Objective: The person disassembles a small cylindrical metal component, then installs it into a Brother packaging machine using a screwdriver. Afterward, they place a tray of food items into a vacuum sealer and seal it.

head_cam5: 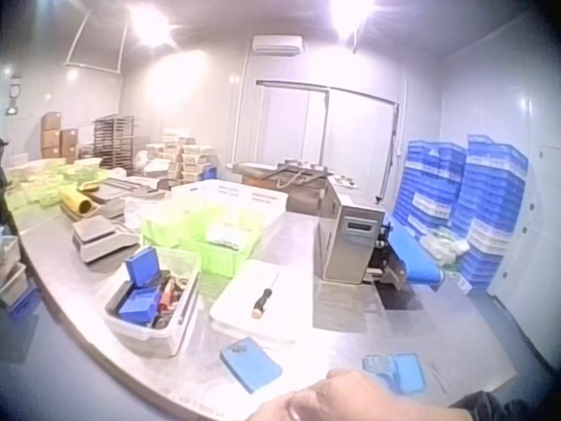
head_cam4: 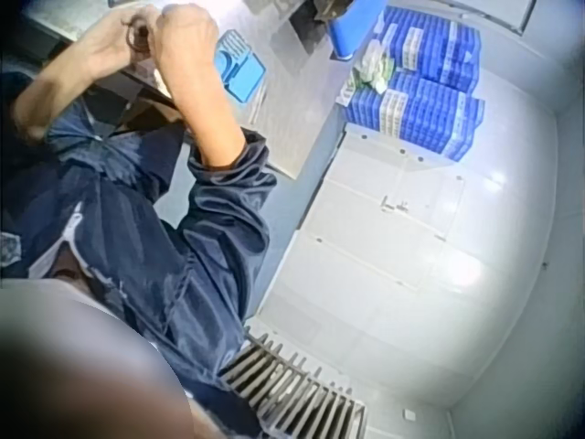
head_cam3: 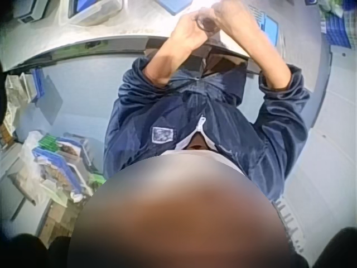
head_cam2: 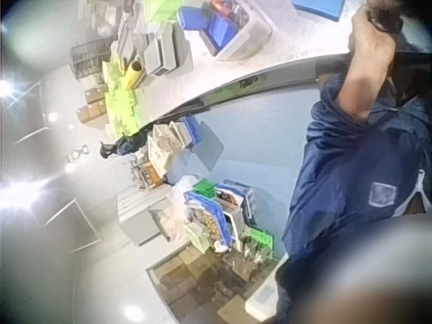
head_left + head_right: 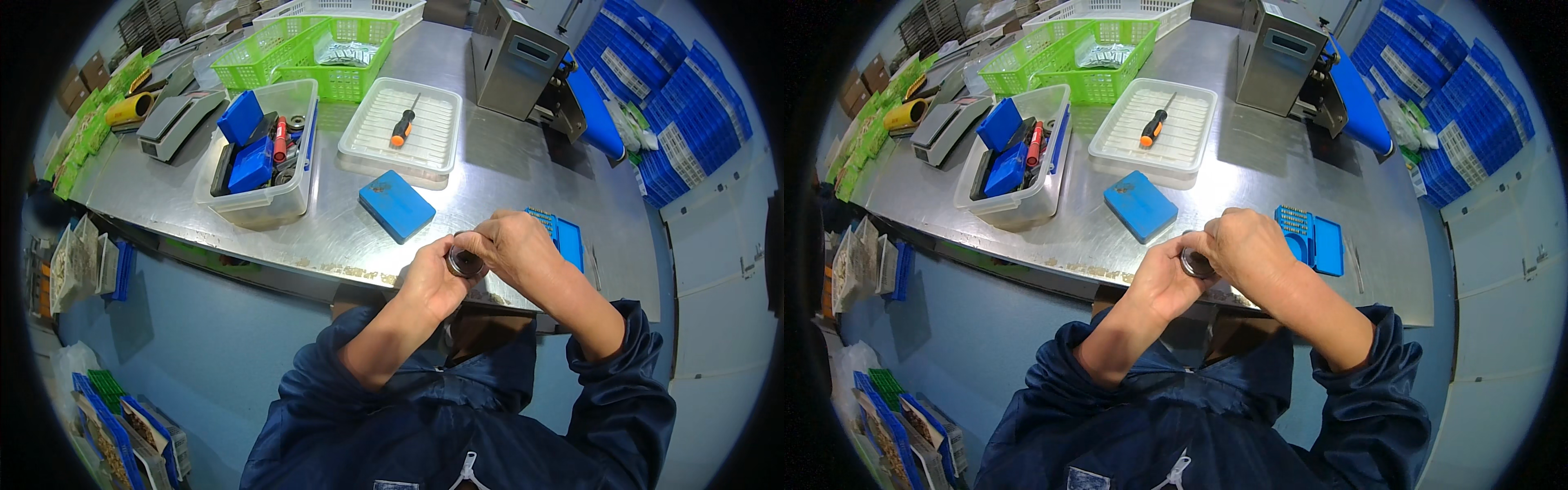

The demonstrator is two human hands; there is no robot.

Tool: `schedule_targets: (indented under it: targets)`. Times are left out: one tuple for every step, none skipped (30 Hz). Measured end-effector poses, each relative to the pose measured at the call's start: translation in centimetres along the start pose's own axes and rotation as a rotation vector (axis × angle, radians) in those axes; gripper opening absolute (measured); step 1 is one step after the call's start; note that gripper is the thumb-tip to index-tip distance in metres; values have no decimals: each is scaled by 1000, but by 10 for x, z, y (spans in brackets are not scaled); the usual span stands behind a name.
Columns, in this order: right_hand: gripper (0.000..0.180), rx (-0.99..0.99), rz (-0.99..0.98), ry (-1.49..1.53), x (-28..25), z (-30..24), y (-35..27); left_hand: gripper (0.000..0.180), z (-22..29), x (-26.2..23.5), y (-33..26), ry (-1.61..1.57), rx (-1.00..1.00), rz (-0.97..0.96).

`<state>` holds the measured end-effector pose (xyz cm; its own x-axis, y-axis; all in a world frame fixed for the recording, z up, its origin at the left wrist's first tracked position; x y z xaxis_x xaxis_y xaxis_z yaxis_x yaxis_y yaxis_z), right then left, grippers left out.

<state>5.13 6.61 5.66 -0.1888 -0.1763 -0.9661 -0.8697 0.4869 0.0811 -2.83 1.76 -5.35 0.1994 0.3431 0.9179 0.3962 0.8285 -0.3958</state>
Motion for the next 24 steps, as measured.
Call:
schedule_targets:
  targets:
    - [27, 29, -30, -1, 0, -1, 2, 28, 0, 0, 0, -2, 4, -7]
    - [26, 50, 2, 19, 1, -1, 2, 29, 1, 0, -1, -3, 6, -14]
    - [26, 71, 34, 39, 3, 0, 3, 29, 1, 0, -1, -4, 9, -21]
    - [25, 91, 66, 60, 5, 1, 4, 29, 1, -1, -1, -8, 9, -8]
    - [24, 94, 91, 112, 7, 2, 4, 29, 0, 0, -1, -12, 5, 2]
    - [25, 96, 116, 163, 9, 3, 4, 29, 0, 1, -1, -15, 1, 13]
    - [26, 98, 141, 215, 11, 5, 4, 30, -1, 3, -2, 4, -1, 22]
    - [30, 107, 116, 250, 13, 6, 5, 30, -1, 5, -4, 22, -1, 32]
    - [34, 117, 91, 285, 15, 8, 6, 31, -1, 6, -5, 40, -3, 42]
    - [38, 128, 66, 319, 15, 9, 7, 31, -1, 6, -5, 31, -12, 46]
    - [43, 129, -36, 349, 12, 5, 10, 31, 0, 3, -7, 15, -11, 54]
    - [48, 137, -135, 374, 0, -2, 10, 31, 0, 2, -8, 2, -16, 59]
    - [54, 144, -234, 398, -6, -6, 9, 31, 1, -2, -6, -2, -18, 30]
    - [66, 102, -222, 465, -7, -6, 6, 30, 2, -4, -2, -3, -24, -1]
    - [62, 97, -227, 425, -7, -4, 5, 30, 2, -6, 0, -4, -29, -33]
    - [59, 93, -232, 385, -6, -1, 5, 29, 2, -8, 1, -12, -25, 8]
    - [55, 85, -238, 346, -5, 1, 6, 29, 1, -4, -2, -21, -18, 50]
    - [47, 96, -212, 231, -5, 0, 6, 28, 1, -2, -3, -31, -11, 92]
    - [40, 105, -185, 117, -3, -3, 6, 27, 1, -4, -1, -28, -12, 66]
    - [38, 117, -156, 1, -3, -5, 4, 27, 1, -6, 3, -23, -16, 37]
    - [36, 65, -102, -77, -2, -7, 2, 26, 1, -6, 4, -19, -19, 8]
    - [34, 13, -48, -155, -1, -10, 0, 26, 1, -7, 5, -13, -21, 17]
    - [32, -40, 7, -230, -1, -11, 0, 26, 0, -7, 3, -6, -21, 28]
    - [32, -36, -27, -218, 0, -12, 1, 25, 0, -6, 2, 0, -21, 39]
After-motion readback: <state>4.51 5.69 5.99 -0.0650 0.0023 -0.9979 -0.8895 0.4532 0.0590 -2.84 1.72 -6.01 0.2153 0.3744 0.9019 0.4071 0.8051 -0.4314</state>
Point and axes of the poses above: each hand's wrist, its own y-axis towards the middle knuckle, its own x-axis out of the palm, z = x × y, the point moved 3 cm from there along y, towards the middle knuckle, and after that the axes turned 13 degrees about -x, right-handed, at the moved point
